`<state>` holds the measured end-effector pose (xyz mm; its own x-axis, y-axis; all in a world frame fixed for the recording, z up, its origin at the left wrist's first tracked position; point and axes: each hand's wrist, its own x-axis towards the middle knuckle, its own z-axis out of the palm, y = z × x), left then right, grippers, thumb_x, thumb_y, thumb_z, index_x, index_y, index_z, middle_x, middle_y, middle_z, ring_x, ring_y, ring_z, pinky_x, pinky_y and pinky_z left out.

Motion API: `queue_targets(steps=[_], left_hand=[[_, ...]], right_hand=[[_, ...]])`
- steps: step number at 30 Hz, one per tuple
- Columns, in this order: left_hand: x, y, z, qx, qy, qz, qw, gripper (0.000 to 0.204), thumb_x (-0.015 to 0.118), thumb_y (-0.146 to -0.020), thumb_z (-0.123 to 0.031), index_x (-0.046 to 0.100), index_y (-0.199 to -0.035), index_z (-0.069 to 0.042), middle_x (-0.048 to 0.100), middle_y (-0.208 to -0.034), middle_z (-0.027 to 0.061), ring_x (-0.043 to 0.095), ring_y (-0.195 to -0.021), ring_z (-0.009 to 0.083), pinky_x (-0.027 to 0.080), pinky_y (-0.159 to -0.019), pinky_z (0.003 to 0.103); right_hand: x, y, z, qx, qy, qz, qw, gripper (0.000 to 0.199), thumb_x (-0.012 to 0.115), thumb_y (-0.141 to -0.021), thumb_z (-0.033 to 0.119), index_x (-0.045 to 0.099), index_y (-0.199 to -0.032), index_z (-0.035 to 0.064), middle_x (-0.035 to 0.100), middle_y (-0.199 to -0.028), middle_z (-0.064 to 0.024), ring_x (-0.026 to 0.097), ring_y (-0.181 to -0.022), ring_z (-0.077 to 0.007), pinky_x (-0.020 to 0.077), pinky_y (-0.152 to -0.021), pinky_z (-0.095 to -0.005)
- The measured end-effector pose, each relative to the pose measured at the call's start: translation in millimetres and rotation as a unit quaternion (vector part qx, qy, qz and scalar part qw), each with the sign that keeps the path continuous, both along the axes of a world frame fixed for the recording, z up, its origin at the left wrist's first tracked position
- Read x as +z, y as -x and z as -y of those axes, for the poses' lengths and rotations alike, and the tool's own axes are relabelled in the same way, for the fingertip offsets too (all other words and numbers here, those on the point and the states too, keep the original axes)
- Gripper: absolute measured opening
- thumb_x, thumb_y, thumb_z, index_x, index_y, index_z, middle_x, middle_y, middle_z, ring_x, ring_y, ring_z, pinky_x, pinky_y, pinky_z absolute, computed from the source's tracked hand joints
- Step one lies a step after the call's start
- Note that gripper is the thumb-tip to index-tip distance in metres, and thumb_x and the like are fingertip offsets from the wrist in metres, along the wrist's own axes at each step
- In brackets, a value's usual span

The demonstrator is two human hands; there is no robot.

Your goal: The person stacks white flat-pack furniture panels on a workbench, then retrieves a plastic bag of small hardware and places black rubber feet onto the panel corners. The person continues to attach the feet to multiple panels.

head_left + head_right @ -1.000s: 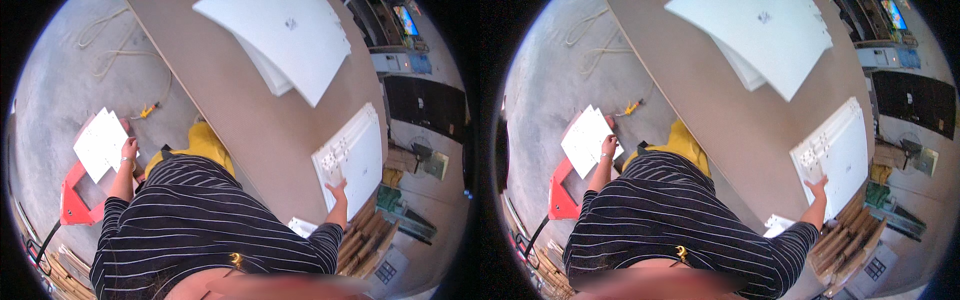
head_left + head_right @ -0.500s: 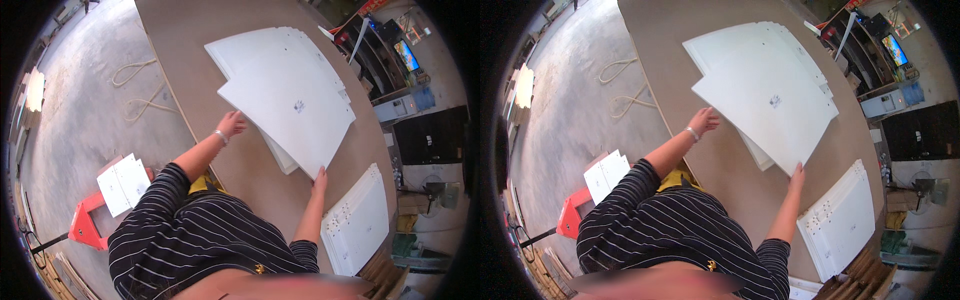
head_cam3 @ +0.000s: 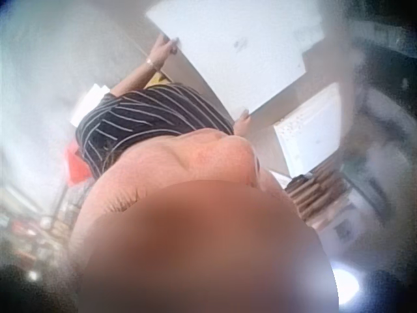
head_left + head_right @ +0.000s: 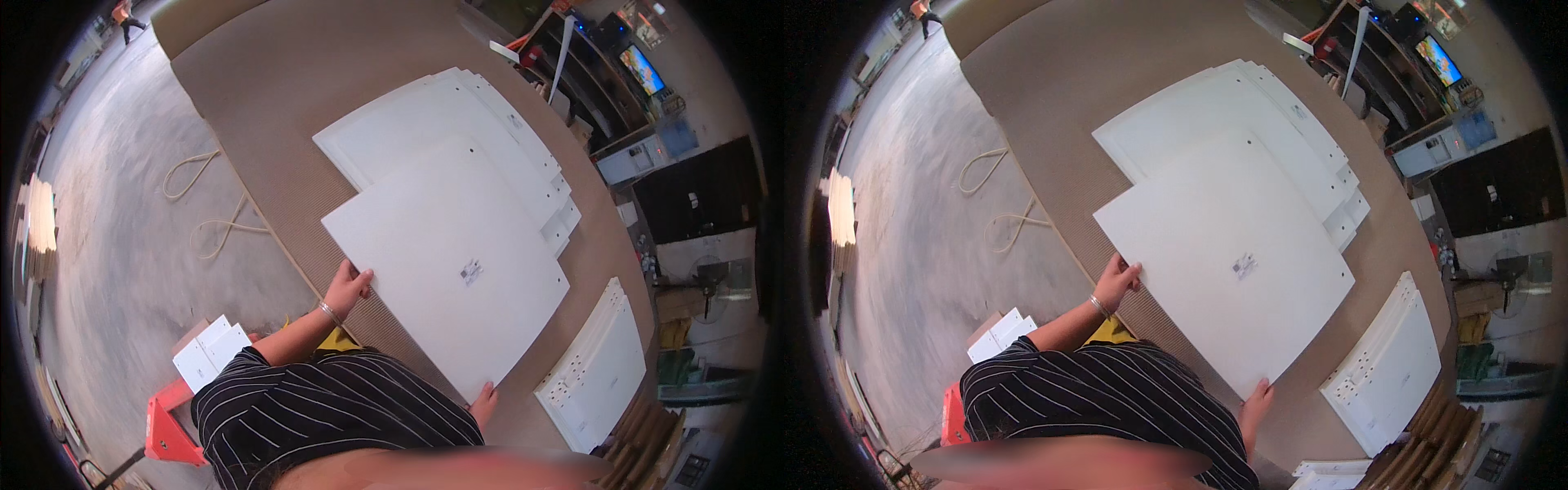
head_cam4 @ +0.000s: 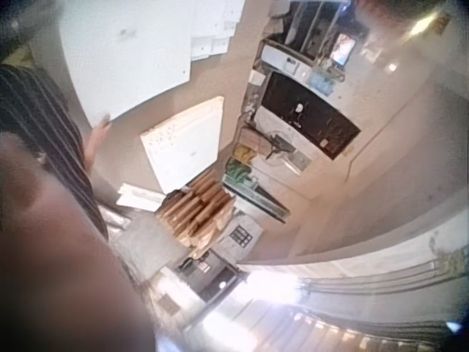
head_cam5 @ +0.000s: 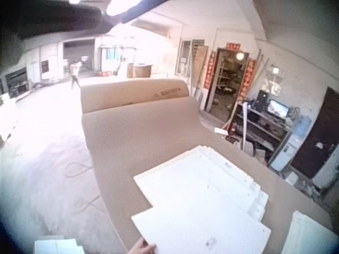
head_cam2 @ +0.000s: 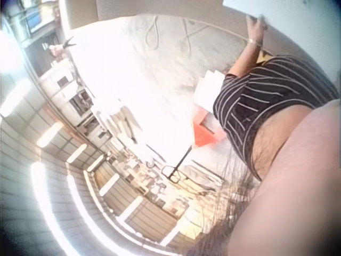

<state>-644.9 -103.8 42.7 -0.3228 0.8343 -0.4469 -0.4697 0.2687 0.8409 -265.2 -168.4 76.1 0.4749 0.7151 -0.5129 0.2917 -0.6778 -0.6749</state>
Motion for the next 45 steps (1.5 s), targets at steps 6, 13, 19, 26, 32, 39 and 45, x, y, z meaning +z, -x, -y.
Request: queue_targets(steps=[6, 13, 19, 26, 32, 39, 45], left_hand=[[21, 64, -102, -0.023, 0.010, -0.071, 0.997, 0.029, 0.058, -0.090, -0.023, 0.044, -0.101, 0.001, 0.052, -0.071, 0.0048, 0.051, -0.055, 0.0114, 0.046, -0.055, 0.026], [29, 118, -165, -0.228, 0.194, -0.562, 0.771, 0.062, 0.067, -0.080, -0.043, 0.043, -0.116, 0.003, 0.061, -0.099, 0.0197, 0.062, -0.086, 0.0289, 0.049, -0.074, 0.044], [12, 162, -215, -0.109, 0.117, -0.757, 0.633, 0.078, 0.065, -0.077, -0.049, 0.036, -0.137, -0.010, 0.027, -0.148, 0.0150, 0.025, -0.135, 0.0329, 0.030, -0.100, 0.058], [-40, 206, -286, -0.054, 0.024, -0.626, 0.778, 0.038, 0.052, -0.088, -0.029, 0.055, -0.120, -0.008, 0.060, -0.114, 0.0176, 0.057, -0.105, 0.0334, 0.043, -0.093, 0.044], [-73, 208, -263, 0.041, -0.037, -0.641, 0.766, 0.027, 0.047, -0.088, -0.014, 0.056, -0.109, 0.001, 0.060, -0.103, 0.0216, 0.056, -0.097, 0.0374, 0.044, -0.085, 0.047], [-79, 208, -258, 0.030, -0.071, -0.687, 0.723, 0.025, 0.043, -0.088, -0.009, 0.056, -0.106, 0.003, 0.060, -0.101, 0.0218, 0.054, -0.098, 0.0381, 0.042, -0.088, 0.045], [-25, 182, -278, -0.151, 0.179, -0.765, 0.600, 0.070, 0.039, -0.091, -0.047, 0.018, -0.146, -0.010, 0.008, -0.155, 0.0053, 0.003, -0.143, 0.0234, 0.002, -0.110, 0.061]], right_hand=[[9, 67, -75, -0.021, -0.066, -0.072, 0.995, 0.039, 0.045, -0.094, 0.040, 0.054, -0.101, 0.0025, 0.058, -0.081, -0.0054, 0.052, -0.062, -0.0137, 0.0395, -0.045, -0.0281], [-12, 102, -137, 0.221, -0.057, 0.348, 0.909, 0.045, 0.052, -0.092, 0.033, 0.047, -0.123, 0.0004, 0.057, -0.113, -0.0206, 0.058, -0.097, -0.0330, 0.0453, -0.083, -0.0436], [-48, 112, -163, 0.247, -0.120, 0.178, 0.945, 0.060, 0.049, -0.093, 0.021, 0.021, -0.144, 0.0070, 0.037, -0.138, -0.0257, 0.039, -0.127, -0.0373, 0.0328, -0.104, -0.0421], [-40, 115, -168, 0.209, -0.084, 0.120, 0.967, 0.063, 0.046, -0.094, 0.017, 0.013, -0.147, 0.0095, 0.036, -0.140, -0.0244, 0.043, -0.124, -0.0371, 0.0349, -0.103, -0.0403], [-31, 107, -173, 0.210, -0.045, 0.095, 0.972, 0.065, 0.044, -0.094, 0.016, 0.009, -0.148, 0.0119, 0.033, -0.144, -0.0215, 0.042, -0.126, -0.0353, 0.0334, -0.104, -0.0386], [-53, 97, -182, 0.180, -0.103, 0.042, 0.977, 0.065, 0.044, -0.094, 0.014, 0.008, -0.148, 0.0094, 0.021, -0.150, -0.0192, 0.026, -0.137, -0.0311, 0.0256, -0.110, -0.0369], [-61, 88, -192, 0.197, -0.125, 0.004, 0.972, 0.064, 0.044, -0.094, 0.013, 0.009, -0.147, 0.0070, 0.022, -0.150, -0.0188, 0.027, -0.137, -0.0309, 0.0244, -0.110, -0.0363]])
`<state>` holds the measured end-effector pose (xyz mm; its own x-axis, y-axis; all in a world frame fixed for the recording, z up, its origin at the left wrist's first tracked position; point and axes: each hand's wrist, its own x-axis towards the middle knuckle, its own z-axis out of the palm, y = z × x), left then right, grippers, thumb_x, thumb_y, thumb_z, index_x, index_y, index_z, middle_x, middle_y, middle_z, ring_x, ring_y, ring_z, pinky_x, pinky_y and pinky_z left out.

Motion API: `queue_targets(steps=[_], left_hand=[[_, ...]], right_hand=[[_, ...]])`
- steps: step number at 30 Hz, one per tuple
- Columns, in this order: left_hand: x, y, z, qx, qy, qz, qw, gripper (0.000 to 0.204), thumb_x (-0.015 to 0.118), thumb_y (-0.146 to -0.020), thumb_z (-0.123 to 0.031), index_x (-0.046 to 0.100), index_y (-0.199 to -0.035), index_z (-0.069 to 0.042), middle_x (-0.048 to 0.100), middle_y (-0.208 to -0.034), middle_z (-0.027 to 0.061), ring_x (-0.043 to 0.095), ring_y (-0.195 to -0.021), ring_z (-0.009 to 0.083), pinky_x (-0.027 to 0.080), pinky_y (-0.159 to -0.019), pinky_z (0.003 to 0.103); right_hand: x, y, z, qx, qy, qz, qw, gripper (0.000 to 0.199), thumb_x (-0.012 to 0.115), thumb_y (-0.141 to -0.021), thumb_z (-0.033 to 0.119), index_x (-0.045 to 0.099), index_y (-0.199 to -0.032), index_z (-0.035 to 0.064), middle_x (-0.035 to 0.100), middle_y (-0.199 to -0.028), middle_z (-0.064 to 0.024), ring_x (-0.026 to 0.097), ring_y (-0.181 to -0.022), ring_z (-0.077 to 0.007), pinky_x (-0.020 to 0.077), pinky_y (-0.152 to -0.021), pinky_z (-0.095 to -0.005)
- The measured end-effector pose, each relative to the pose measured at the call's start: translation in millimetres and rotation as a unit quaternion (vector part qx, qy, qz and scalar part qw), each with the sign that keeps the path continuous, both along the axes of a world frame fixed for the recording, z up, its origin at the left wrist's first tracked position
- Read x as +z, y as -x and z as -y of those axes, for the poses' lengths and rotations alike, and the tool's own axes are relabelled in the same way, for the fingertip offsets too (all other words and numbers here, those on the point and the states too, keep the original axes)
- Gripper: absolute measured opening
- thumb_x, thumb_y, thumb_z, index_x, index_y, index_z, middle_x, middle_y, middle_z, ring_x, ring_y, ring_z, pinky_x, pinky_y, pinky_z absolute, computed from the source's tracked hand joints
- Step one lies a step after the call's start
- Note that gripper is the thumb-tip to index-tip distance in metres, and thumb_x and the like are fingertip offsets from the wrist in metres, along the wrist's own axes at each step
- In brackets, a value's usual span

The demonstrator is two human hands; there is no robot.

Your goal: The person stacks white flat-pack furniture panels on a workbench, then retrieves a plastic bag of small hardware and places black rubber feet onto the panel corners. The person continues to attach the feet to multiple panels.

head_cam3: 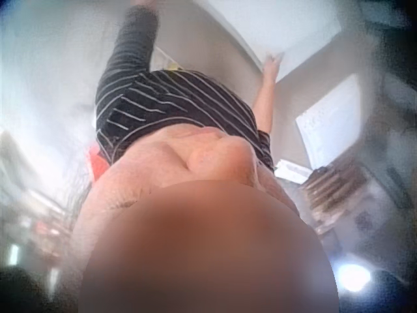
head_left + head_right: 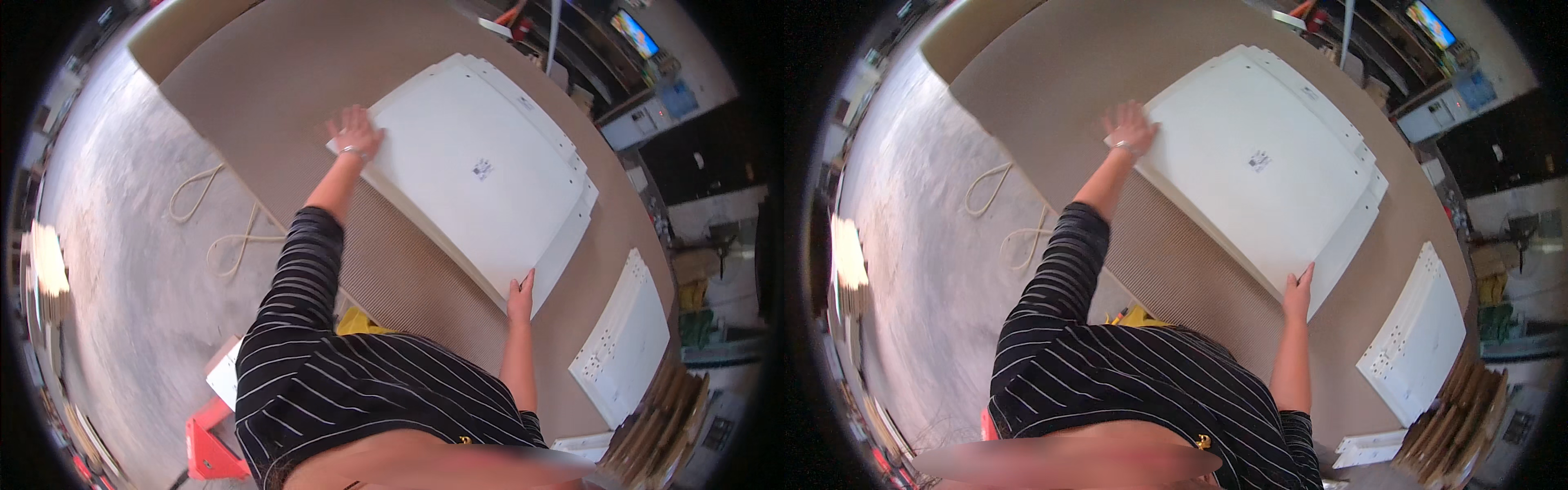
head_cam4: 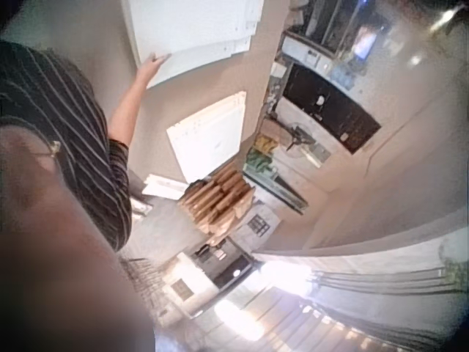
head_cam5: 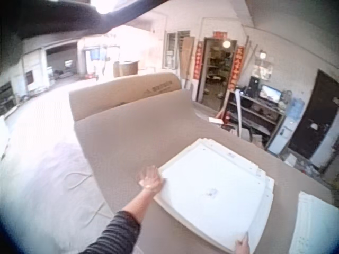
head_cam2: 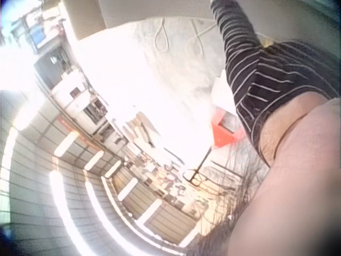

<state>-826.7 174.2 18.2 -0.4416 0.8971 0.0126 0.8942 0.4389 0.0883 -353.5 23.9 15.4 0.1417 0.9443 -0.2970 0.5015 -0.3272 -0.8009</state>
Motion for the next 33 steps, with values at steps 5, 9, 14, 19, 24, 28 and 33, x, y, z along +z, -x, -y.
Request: queue_targets(steps=[5, 9, 14, 19, 24, 28, 33], left_hand=[[18, -167, 87, -0.486, 0.041, 0.155, 0.859, 0.063, 0.060, -0.082, -0.036, 0.041, -0.136, -0.010, 0.033, -0.145, 0.0139, 0.035, -0.129, 0.0327, 0.020, -0.110, 0.050], [-10, -330, 245, -0.621, 0.237, 0.438, 0.605, 0.039, 0.050, -0.093, -0.032, 0.057, -0.122, -0.006, 0.057, -0.124, 0.0149, 0.055, -0.113, 0.0268, 0.041, -0.097, 0.038], [-69, -378, 361, -0.186, 0.002, 0.570, 0.800, 0.047, 0.055, -0.087, -0.039, 0.053, -0.123, -0.008, 0.064, -0.111, 0.0126, 0.060, -0.100, 0.0317, 0.047, -0.087, 0.039], [-99, -478, 465, 0.106, 0.071, 0.488, 0.863, 0.046, 0.054, -0.086, -0.036, 0.053, -0.122, -0.007, 0.062, -0.111, 0.0185, 0.058, -0.101, 0.0355, 0.046, -0.087, 0.043], [-129, -540, 600, 0.390, 0.059, 0.448, 0.802, 0.045, 0.054, -0.085, -0.036, 0.055, -0.122, -0.009, 0.062, -0.111, 0.0186, 0.059, -0.102, 0.0347, 0.046, -0.089, 0.042], [-149, -578, 673, 0.489, 0.021, 0.487, 0.724, 0.046, 0.054, -0.086, -0.038, 0.055, -0.122, -0.008, 0.064, -0.108, 0.0173, 0.061, -0.101, 0.0327, 0.047, -0.089, 0.040], [-169, -600, 741, 0.554, -0.011, 0.524, 0.647, 0.047, 0.055, -0.086, -0.038, 0.055, -0.122, -0.008, 0.065, -0.107, 0.0157, 0.062, -0.099, 0.0301, 0.047, -0.088, 0.038]], right_hand=[[-15, -17, -10, 0.031, -0.017, -0.019, 0.999, 0.065, 0.045, -0.095, 0.015, 0.008, -0.146, 0.0021, 0.020, -0.150, -0.0211, 0.025, -0.137, -0.0290, 0.0227, -0.110, -0.0344], [-38, -56, -41, 0.063, -0.085, 0.019, 0.994, 0.065, 0.047, -0.094, 0.019, 0.012, -0.146, 0.0013, 0.032, -0.144, -0.0220, 0.035, -0.130, -0.0318, 0.0288, -0.106, -0.0363], [-58, -128, -90, 0.144, -0.128, 0.064, 0.979, 0.054, 0.048, -0.095, 0.028, 0.032, -0.134, -0.0051, 0.050, -0.124, -0.0228, 0.052, -0.107, -0.0330, 0.0396, -0.096, -0.0414], [-28, -209, -93, 0.019, -0.180, 0.032, 0.983, 0.041, 0.047, -0.093, 0.023, 0.042, -0.121, -0.0073, 0.052, -0.115, -0.0216, 0.053, -0.102, -0.0315, 0.0452, -0.089, -0.0405], [-32, -136, -14, 0.297, -0.308, -0.050, 0.903, 0.039, 0.049, -0.092, 0.014, 0.040, -0.126, -0.0026, 0.047, -0.121, -0.0166, 0.054, -0.098, -0.0258, 0.0452, -0.086, -0.0356], [-85, -57, 102, 0.547, 0.058, -0.203, 0.810, 0.042, 0.048, -0.093, 0.013, 0.037, -0.132, 0.0009, 0.050, -0.121, -0.0128, 0.055, -0.097, -0.0203, 0.0469, -0.082, -0.0322], [-173, -21, 206, 0.787, 0.118, 0.035, 0.605, 0.044, 0.050, -0.095, 0.019, 0.039, -0.135, 0.0046, 0.060, -0.108, -0.0088, 0.059, -0.089, -0.0168, 0.0471, -0.081, -0.0290]])
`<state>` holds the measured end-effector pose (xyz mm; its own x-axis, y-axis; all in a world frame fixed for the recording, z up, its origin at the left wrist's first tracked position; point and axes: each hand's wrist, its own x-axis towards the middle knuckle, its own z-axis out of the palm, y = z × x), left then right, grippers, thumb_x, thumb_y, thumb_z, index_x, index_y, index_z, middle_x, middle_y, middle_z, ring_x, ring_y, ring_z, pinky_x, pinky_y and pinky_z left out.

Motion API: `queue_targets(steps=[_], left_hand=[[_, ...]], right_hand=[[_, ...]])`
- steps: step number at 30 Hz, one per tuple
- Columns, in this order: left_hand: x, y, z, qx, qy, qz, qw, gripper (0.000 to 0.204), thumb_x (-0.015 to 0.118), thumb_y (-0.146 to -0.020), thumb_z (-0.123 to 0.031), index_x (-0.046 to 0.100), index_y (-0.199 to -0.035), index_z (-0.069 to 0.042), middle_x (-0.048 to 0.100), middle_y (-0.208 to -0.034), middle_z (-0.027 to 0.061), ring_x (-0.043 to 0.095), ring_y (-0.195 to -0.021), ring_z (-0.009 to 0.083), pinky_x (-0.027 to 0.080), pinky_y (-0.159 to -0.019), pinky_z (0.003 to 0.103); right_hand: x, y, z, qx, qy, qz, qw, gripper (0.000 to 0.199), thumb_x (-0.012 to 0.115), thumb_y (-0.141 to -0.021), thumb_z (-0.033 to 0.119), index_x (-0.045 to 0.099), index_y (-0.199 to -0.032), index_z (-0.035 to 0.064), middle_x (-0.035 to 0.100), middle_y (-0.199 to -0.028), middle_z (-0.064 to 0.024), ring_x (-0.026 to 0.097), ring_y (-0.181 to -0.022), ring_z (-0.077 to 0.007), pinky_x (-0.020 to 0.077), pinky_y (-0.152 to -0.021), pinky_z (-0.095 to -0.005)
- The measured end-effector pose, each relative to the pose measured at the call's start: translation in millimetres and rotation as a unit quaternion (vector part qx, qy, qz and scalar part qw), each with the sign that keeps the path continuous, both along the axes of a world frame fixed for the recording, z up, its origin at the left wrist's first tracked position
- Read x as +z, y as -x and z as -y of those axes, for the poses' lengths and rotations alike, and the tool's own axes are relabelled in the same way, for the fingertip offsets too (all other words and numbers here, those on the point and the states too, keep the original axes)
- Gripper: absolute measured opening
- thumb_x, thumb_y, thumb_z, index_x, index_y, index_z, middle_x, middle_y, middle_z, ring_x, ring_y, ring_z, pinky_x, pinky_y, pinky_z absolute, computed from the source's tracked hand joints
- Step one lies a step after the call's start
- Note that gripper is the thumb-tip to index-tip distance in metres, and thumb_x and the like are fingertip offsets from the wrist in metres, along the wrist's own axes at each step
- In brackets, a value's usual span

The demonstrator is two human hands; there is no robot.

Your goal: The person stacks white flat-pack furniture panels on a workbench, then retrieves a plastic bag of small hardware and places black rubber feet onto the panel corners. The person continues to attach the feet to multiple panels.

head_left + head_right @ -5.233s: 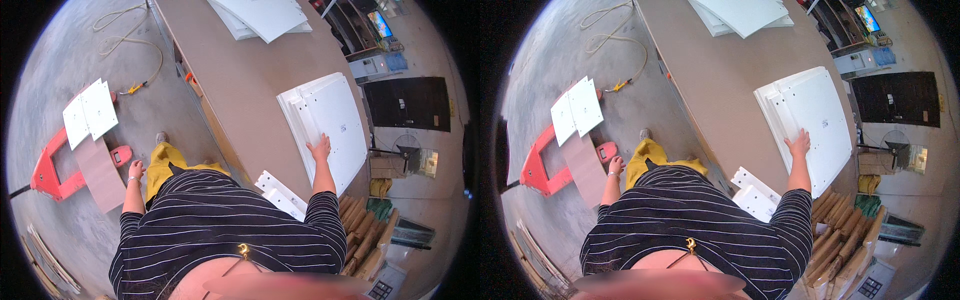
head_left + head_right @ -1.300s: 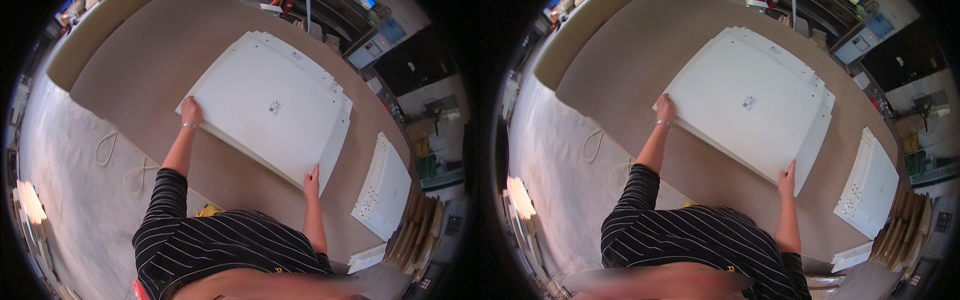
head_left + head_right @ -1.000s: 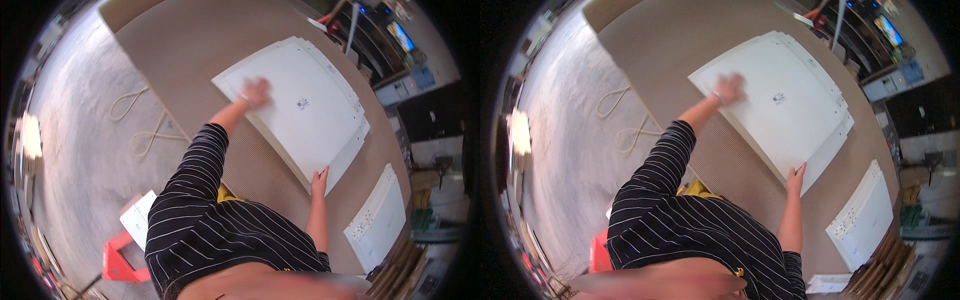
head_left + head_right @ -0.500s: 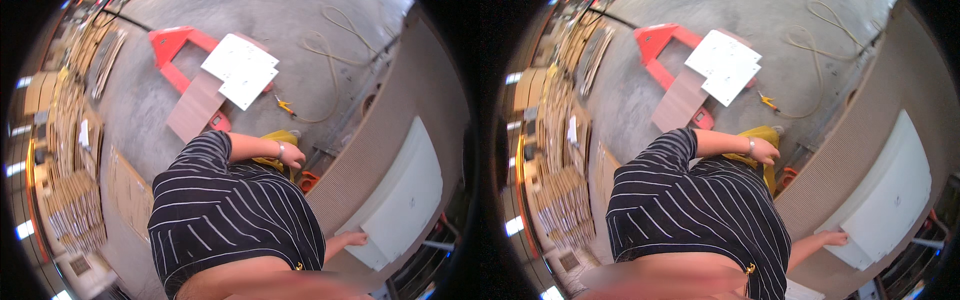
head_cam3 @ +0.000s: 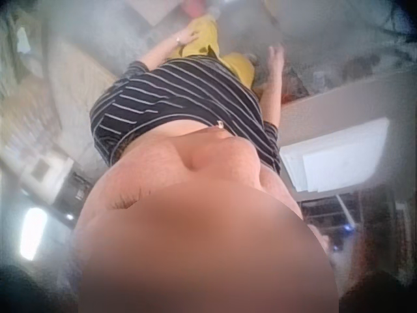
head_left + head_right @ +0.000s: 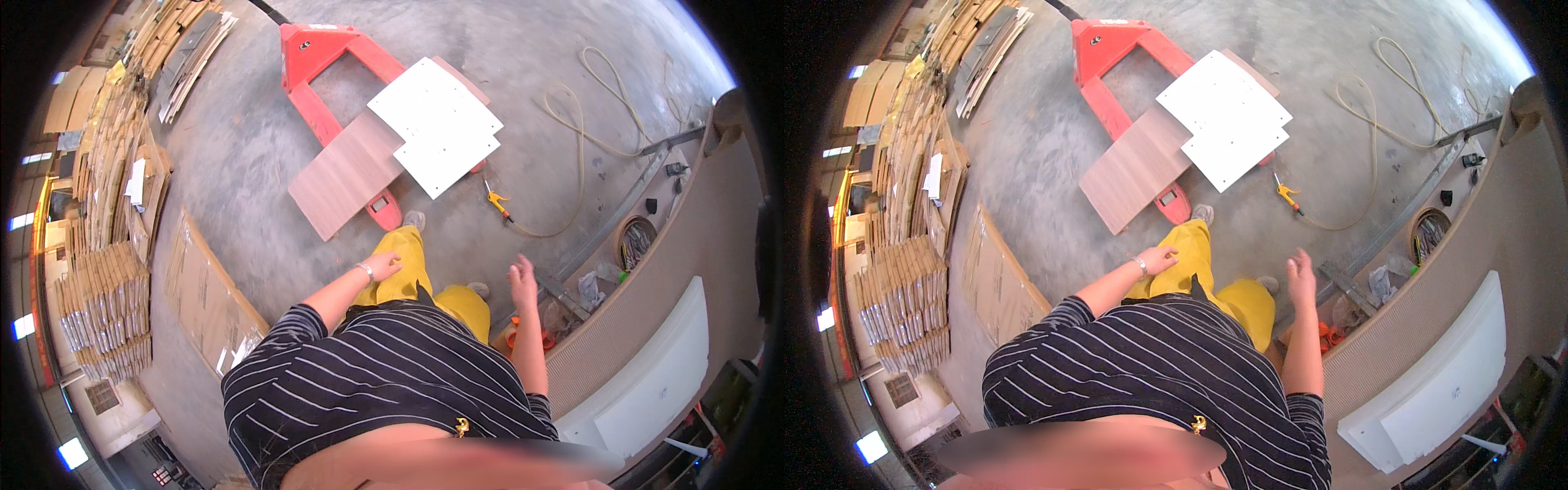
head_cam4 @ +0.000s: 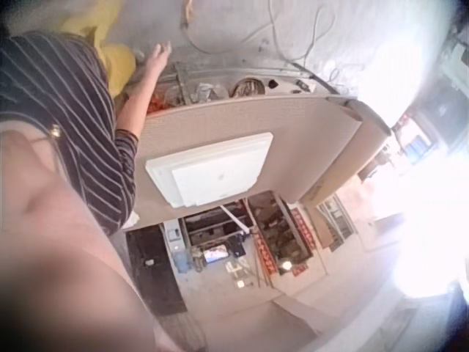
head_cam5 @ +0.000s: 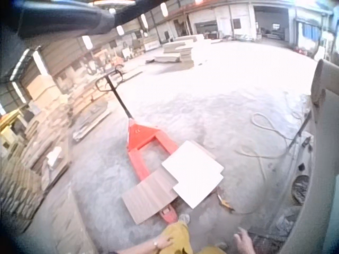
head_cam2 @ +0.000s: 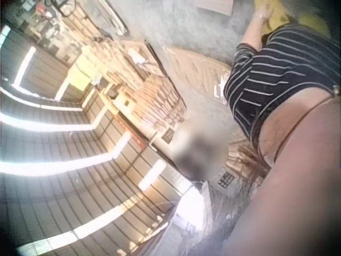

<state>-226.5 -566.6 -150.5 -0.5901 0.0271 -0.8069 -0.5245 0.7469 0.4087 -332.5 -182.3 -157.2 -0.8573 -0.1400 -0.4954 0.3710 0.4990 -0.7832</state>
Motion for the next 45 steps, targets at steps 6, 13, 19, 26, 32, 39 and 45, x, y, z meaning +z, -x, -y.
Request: queue_targets(steps=[6, 13, 19, 26, 32, 39, 45], left_hand=[[-29, 26, 105, -0.014, 0.007, 0.036, 0.999, 0.046, 0.054, -0.086, -0.037, 0.057, -0.121, -0.008, 0.064, -0.109, 0.0154, 0.061, -0.102, 0.0285, 0.047, -0.089, 0.037], [-85, 132, 232, 0.141, 0.034, 0.020, 0.989, 0.042, 0.054, -0.087, -0.031, 0.057, -0.120, -0.004, 0.063, -0.113, 0.0154, 0.060, -0.105, 0.0261, 0.046, -0.091, 0.036], [-129, 189, 200, 0.115, -0.044, 0.006, 0.992, 0.037, 0.053, -0.091, -0.025, 0.052, -0.121, -0.003, 0.062, -0.101, 0.0092, 0.061, -0.082, 0.0156, 0.050, -0.069, 0.028], [-123, 199, 83, 0.048, -0.080, 0.117, 0.989, 0.039, 0.054, -0.091, -0.025, 0.053, -0.123, -0.004, 0.065, -0.099, 0.0084, 0.063, -0.083, 0.0149, 0.049, -0.067, 0.025], [-164, 225, 65, -0.048, -0.102, 0.037, 0.993, 0.042, 0.055, -0.090, -0.026, 0.050, -0.126, -0.004, 0.066, -0.099, 0.0106, 0.064, -0.086, 0.0178, 0.049, -0.079, 0.030], [-358, 292, 137, -0.080, 0.083, -0.006, 0.993, 0.059, 0.059, -0.086, -0.035, 0.041, -0.133, -0.004, 0.063, -0.104, 0.0156, 0.061, -0.098, 0.0257, 0.046, -0.088, 0.037], [-540, 390, 255, -0.020, 0.279, -0.114, 0.953, 0.091, 0.064, -0.079, -0.049, 0.024, -0.139, 0.006, 0.034, -0.140, 0.0260, 0.033, -0.130, 0.0374, 0.031, -0.107, 0.042]], right_hand=[[-97, -21, 84, -0.129, 0.011, 0.231, 0.964, 0.042, 0.053, -0.092, 0.024, 0.047, -0.128, 0.0033, 0.062, -0.105, -0.0110, 0.063, -0.082, -0.0184, 0.0499, -0.070, -0.0306], [-130, -46, 130, -0.206, 0.029, 0.310, 0.928, 0.036, 0.052, -0.092, 0.022, 0.050, -0.124, 0.0044, 0.062, -0.095, -0.0079, 0.060, -0.072, -0.0161, 0.0489, -0.058, -0.0306], [-134, -42, 124, -0.186, -0.067, 0.245, 0.949, 0.039, 0.052, -0.088, 0.032, 0.060, -0.113, 0.0038, 0.065, -0.106, -0.0125, 0.065, -0.086, -0.0214, 0.0495, -0.079, -0.0356], [-160, -5, 90, -0.166, -0.068, 0.214, 0.960, 0.037, 0.052, -0.088, 0.031, 0.059, -0.113, 0.0041, 0.066, -0.101, -0.0128, 0.066, -0.079, -0.0234, 0.0509, -0.075, -0.0367], [-244, -51, 100, -0.240, 0.102, 0.320, 0.911, 0.029, 0.054, -0.089, 0.030, 0.060, -0.102, 0.0048, 0.055, -0.073, -0.0010, 0.051, -0.059, -0.0108, 0.0432, -0.053, -0.0272], [-425, -84, 157, -0.421, 0.202, 0.412, 0.782, 0.045, 0.056, -0.092, 0.029, 0.045, -0.127, 0.0030, 0.056, -0.093, -0.0049, 0.055, -0.070, -0.0124, 0.0459, -0.057, -0.0248], [-578, -31, 183, -0.527, 0.167, 0.263, 0.790, 0.059, 0.057, -0.091, 0.032, 0.034, -0.138, 0.0065, 0.050, -0.125, -0.0106, 0.050, -0.111, -0.0212, 0.0450, -0.087, -0.0362]])
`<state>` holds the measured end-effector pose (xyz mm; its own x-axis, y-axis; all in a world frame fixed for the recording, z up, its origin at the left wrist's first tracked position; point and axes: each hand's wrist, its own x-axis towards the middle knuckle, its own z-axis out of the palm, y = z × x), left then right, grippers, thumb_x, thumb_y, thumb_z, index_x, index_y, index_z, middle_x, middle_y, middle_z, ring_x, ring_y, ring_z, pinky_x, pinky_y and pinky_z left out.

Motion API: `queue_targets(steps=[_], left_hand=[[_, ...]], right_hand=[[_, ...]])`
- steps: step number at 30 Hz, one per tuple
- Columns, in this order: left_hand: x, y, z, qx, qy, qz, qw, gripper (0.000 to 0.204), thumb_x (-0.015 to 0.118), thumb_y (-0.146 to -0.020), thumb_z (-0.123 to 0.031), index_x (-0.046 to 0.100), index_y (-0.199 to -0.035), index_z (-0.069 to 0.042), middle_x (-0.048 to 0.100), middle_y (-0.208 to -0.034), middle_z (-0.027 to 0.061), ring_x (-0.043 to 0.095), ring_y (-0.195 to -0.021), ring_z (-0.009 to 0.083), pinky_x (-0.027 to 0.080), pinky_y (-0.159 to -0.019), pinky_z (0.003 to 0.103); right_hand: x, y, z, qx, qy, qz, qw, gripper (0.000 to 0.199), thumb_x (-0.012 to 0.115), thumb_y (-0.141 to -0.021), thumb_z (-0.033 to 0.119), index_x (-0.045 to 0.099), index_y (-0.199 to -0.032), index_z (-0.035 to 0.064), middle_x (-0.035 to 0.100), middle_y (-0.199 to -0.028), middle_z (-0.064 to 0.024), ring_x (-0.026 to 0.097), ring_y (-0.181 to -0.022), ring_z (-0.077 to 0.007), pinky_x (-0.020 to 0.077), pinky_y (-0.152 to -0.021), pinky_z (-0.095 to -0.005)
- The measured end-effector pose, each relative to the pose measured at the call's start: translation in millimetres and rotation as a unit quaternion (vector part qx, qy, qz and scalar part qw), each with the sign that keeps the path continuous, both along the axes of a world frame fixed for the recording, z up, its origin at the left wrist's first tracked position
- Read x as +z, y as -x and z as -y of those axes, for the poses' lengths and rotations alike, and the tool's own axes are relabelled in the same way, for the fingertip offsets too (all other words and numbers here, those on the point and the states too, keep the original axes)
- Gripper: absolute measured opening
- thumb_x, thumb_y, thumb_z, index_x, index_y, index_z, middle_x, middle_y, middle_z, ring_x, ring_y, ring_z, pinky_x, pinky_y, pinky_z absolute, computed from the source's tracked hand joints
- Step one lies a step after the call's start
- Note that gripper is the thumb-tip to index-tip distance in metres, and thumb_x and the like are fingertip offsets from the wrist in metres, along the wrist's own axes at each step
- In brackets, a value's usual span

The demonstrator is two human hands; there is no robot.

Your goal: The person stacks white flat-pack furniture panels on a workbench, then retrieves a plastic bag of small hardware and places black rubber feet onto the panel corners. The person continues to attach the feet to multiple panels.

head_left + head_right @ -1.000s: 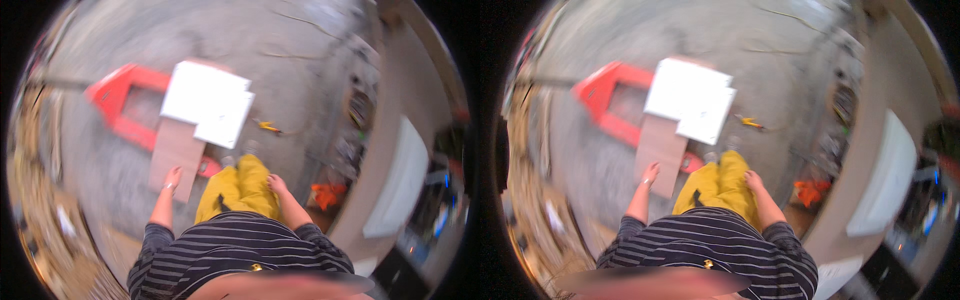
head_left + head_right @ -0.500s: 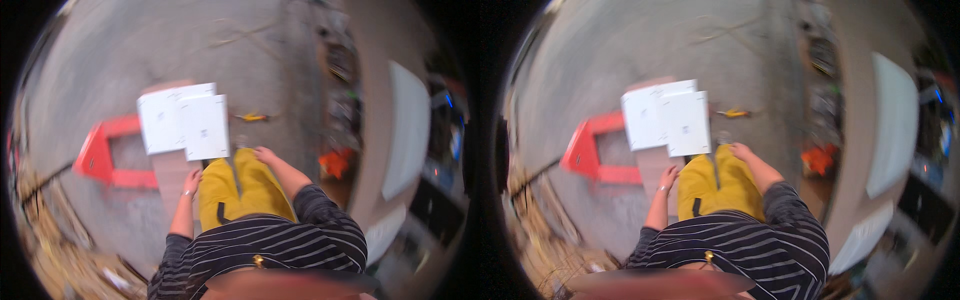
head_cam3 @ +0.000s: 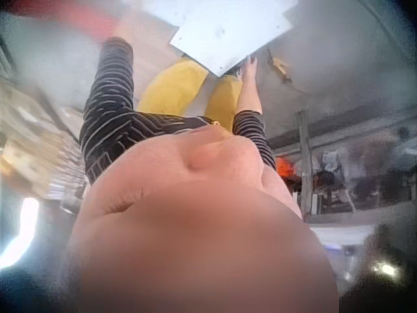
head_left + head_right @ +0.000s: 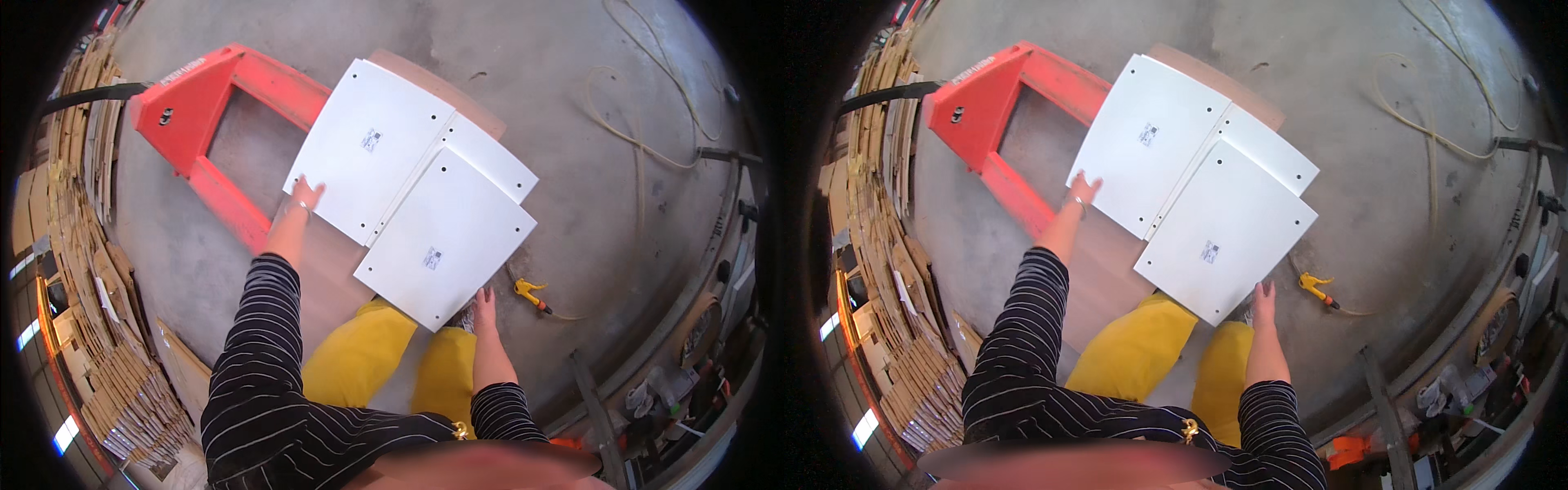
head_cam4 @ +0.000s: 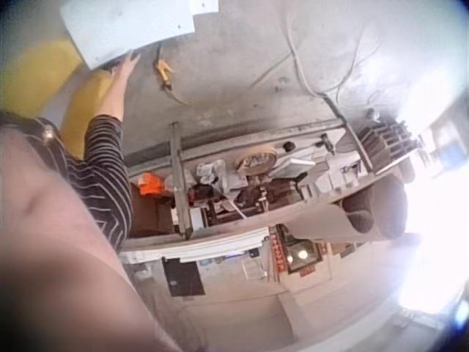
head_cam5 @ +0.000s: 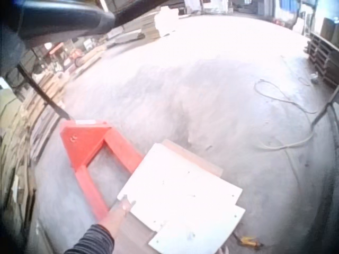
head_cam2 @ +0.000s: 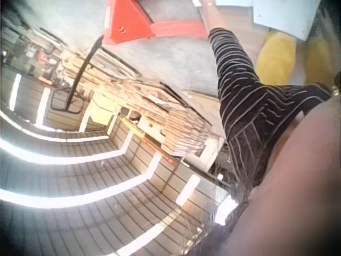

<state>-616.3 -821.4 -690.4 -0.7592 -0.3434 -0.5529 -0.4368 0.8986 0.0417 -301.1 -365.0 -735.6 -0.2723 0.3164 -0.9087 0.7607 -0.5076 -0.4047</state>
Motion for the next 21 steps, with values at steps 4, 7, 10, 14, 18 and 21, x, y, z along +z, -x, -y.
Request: queue_targets(steps=[4, 7, 10, 14, 18, 21], left_hand=[[-45, 61, 31, 0.014, 0.045, -0.098, 0.994, 0.105, 0.063, -0.073, -0.064, 0.022, -0.140, 0.005, 0.031, -0.142, 0.0269, 0.033, -0.131, 0.0383, 0.031, -0.107, 0.041], [-47, 97, 31, 0.024, 0.035, -0.089, 0.995, 0.102, 0.061, -0.071, -0.068, 0.033, -0.136, 0.005, 0.043, -0.135, 0.0240, 0.044, -0.124, 0.0356, 0.036, -0.103, 0.040], [-42, 116, 33, 0.087, -0.049, -0.112, 0.989, 0.091, 0.062, -0.073, -0.065, 0.047, -0.125, 0.008, 0.054, -0.124, 0.0242, 0.053, -0.115, 0.0336, 0.041, -0.098, 0.038], [-47, 120, 39, 0.095, -0.104, -0.073, 0.987, 0.080, 0.060, -0.074, -0.066, 0.058, -0.113, 0.004, 0.062, -0.110, 0.0212, 0.060, -0.102, 0.0311, 0.045, -0.089, 0.038], [-53, 97, 27, -0.024, -0.032, -0.079, 0.996, 0.078, 0.055, -0.078, -0.066, 0.056, -0.117, 0.001, 0.054, -0.121, 0.0255, 0.053, -0.112, 0.0351, 0.041, -0.095, 0.042], [-57, 75, -3, -0.035, 0.018, -0.095, 0.995, 0.078, 0.054, -0.079, -0.065, 0.055, -0.118, 0.002, 0.050, -0.126, 0.0266, 0.050, -0.115, 0.0376, 0.040, -0.097, 0.043]], right_hand=[[-32, 43, 3, -0.049, 0.124, -0.087, 0.987, 0.066, 0.055, -0.092, 0.037, 0.023, -0.143, 0.0091, 0.039, -0.139, -0.0087, 0.041, -0.123, -0.0237, 0.0365, -0.100, -0.0388], [-35, 75, 5, -0.075, 0.112, -0.098, 0.986, 0.062, 0.051, -0.094, 0.039, 0.024, -0.143, 0.0101, 0.039, -0.139, -0.0085, 0.041, -0.123, -0.0246, 0.0365, -0.101, -0.0391], [-38, 107, 6, -0.060, -0.010, -0.182, 0.982, 0.050, 0.046, -0.097, 0.033, 0.035, -0.135, 0.0029, 0.046, -0.130, -0.0133, 0.049, -0.113, -0.0260, 0.0414, -0.094, -0.0403], [-39, 119, -12, -0.077, -0.028, -0.083, 0.993, 0.055, 0.044, -0.096, 0.040, 0.036, -0.134, 0.0016, 0.049, -0.128, -0.0125, 0.051, -0.112, -0.0260, 0.0416, -0.095, -0.0388], [-40, 98, -42, -0.045, 0.050, -0.094, 0.993, 0.064, 0.044, -0.094, 0.051, 0.036, -0.136, 0.0037, 0.046, -0.135, -0.0085, 0.045, -0.120, -0.0262, 0.0369, -0.100, -0.0386], [-45, 78, -53, -0.086, 0.036, -0.061, 0.994, 0.066, 0.043, -0.093, 0.054, 0.036, -0.137, 0.0056, 0.045, -0.136, -0.0085, 0.044, -0.122, -0.0263, 0.0351, -0.102, -0.0388]])
